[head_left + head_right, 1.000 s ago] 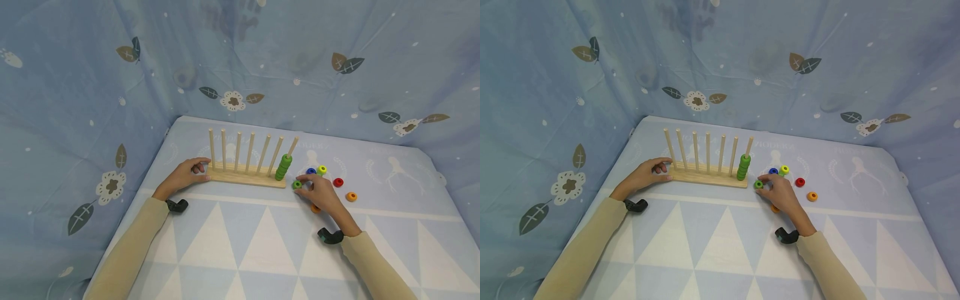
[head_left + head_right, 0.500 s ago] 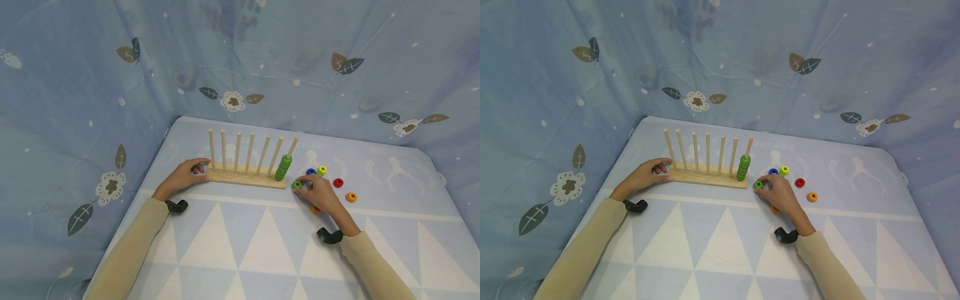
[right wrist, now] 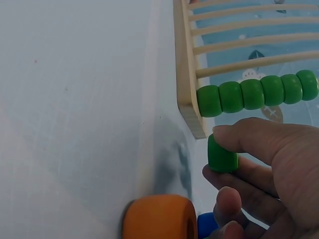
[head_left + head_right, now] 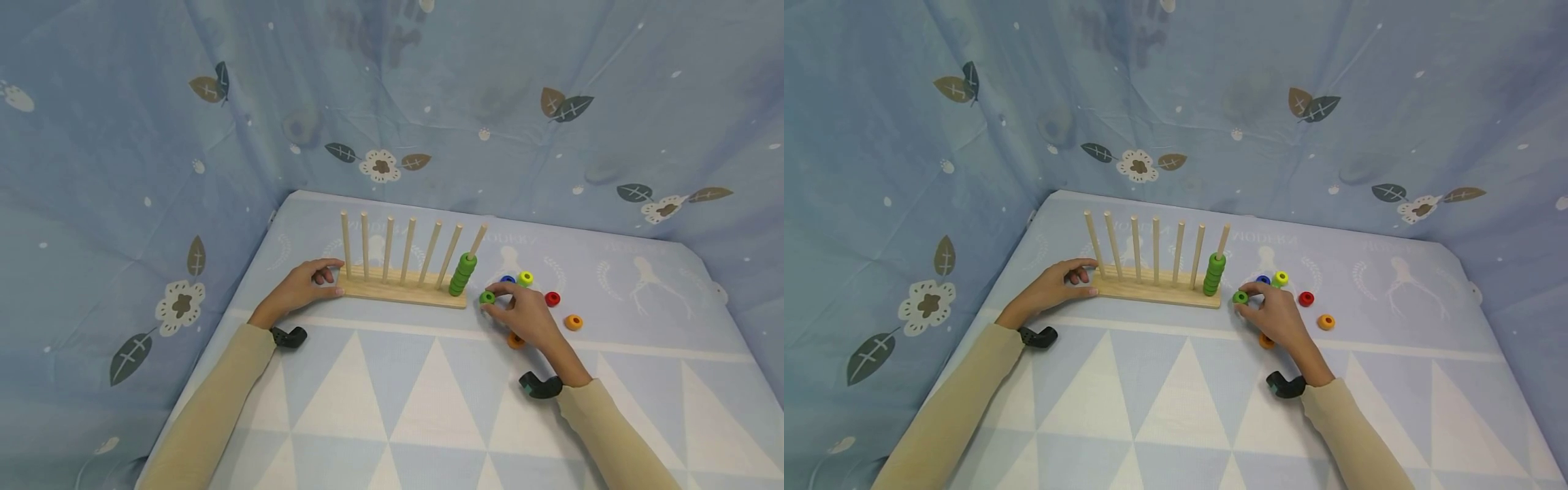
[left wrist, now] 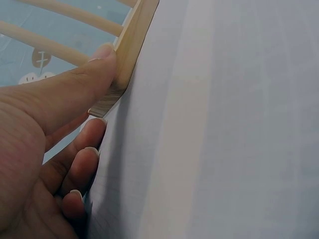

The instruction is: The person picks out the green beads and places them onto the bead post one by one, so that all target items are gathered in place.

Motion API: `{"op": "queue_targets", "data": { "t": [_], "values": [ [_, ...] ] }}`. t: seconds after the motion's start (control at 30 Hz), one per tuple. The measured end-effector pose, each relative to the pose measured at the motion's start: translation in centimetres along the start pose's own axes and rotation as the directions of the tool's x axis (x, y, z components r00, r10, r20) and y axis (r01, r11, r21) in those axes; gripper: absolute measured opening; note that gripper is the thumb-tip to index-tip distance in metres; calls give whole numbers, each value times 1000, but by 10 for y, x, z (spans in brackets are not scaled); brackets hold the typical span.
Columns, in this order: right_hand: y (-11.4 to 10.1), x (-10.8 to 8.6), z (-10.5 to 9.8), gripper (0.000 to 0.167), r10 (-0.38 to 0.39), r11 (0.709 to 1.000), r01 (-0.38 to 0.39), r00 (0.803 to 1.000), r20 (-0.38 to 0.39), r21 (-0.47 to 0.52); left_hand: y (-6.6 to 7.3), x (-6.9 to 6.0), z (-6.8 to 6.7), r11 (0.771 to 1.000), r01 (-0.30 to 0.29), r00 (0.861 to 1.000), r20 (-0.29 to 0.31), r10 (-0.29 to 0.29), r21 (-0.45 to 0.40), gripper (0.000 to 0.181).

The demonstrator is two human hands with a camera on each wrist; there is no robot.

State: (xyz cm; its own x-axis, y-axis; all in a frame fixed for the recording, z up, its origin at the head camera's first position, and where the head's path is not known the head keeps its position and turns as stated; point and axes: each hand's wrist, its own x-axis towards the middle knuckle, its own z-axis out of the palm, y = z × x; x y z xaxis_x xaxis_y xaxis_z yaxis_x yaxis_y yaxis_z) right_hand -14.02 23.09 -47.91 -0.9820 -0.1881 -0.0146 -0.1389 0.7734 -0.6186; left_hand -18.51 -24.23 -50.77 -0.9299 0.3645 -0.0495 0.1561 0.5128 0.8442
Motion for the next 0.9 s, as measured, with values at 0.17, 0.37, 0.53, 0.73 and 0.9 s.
{"op": "queue_targets", "data": {
  "t": [0.17, 0.37, 0.53, 0.73, 0.9],
  "values": [
    [-2, -1, -1, 34, -24, 1000, 24, 999, -25, 14, 0, 0, 0, 1000, -3, 1000, 0, 3, -4, 64],
    [-5, -3, -4, 34, -31, 999, 31, 998, -55, 8, -1, 1, 0, 1000, -8, 1000, 1, 8, -3, 63],
    [-7, -4, -6, 35, -38, 999, 40, 997, -74, 15, 0, 0, 0, 1000, -8, 1000, 6, 8, -9, 64],
    [-9, -4, -9, 35, -73, 997, 75, 992, -101, 20, -1, 0, 0, 1000, -13, 1000, 2, 13, -10, 64],
    [-12, -4, -12, 34, -90, 996, 90, 989, -114, 0, -1, -1, 0, 1000, -10, 1000, 3, 10, -4, 65]
  ]
}}
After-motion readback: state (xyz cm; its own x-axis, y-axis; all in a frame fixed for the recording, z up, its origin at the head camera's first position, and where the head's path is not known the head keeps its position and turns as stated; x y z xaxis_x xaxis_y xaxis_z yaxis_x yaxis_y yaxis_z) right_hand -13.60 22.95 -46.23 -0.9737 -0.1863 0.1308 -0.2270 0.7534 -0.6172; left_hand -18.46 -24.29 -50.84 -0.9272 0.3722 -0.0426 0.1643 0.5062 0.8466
